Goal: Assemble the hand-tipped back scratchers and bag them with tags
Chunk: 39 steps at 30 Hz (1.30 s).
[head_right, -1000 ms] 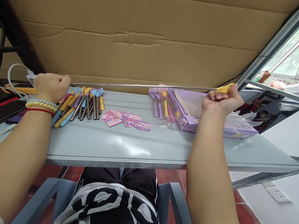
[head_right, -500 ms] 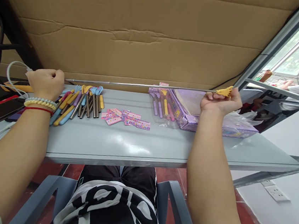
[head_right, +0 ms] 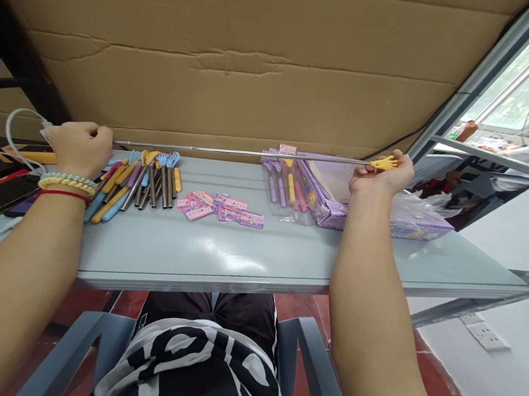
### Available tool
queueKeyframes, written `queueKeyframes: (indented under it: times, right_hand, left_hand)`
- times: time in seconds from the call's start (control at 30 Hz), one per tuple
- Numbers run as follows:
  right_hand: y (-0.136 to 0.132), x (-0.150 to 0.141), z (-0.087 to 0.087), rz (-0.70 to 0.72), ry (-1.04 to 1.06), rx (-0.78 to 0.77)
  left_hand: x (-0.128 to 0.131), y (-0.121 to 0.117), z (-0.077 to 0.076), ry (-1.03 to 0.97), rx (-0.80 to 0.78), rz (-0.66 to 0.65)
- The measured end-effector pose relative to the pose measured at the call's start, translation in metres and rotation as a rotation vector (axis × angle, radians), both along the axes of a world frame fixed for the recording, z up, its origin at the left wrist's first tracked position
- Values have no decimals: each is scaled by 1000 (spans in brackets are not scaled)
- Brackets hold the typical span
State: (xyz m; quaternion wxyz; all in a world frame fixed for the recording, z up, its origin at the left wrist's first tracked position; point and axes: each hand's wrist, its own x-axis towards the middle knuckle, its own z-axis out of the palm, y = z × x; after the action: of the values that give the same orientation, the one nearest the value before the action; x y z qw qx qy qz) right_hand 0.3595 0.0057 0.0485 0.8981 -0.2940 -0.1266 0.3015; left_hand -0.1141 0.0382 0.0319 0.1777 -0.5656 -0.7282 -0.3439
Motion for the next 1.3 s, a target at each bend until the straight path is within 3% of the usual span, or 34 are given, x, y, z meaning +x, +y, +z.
queueKeyframes:
  times: [0.1,0.27,0.4,0.63,0.77,0.97,1.3]
  right_hand:
    - [0,-11,3,13,8,-50]
    - [0,-38,6,97,-184,-100]
    - [4,-51,2,134,-266,-132]
    - [12,-54,-5,65,-294,-209]
    - [12,-61,-5,60,-307,-206]
    - [17,-86,-15,82,-479,-149]
    - [15,-121,-32,248,-655,-155]
  left_hand:
    - [6,-2,1,38,-58,-17]
    - [21,-5,-2,83,-101,-98]
    - [30,-1,-8,77,-98,-69]
    - [33,-3,-10,7,-156,-38]
    - [37,-6,-8,14,-191,-10]
    - [58,-12,-11,65,-211,-110]
    - [64,-16,-13,116,-257,-94]
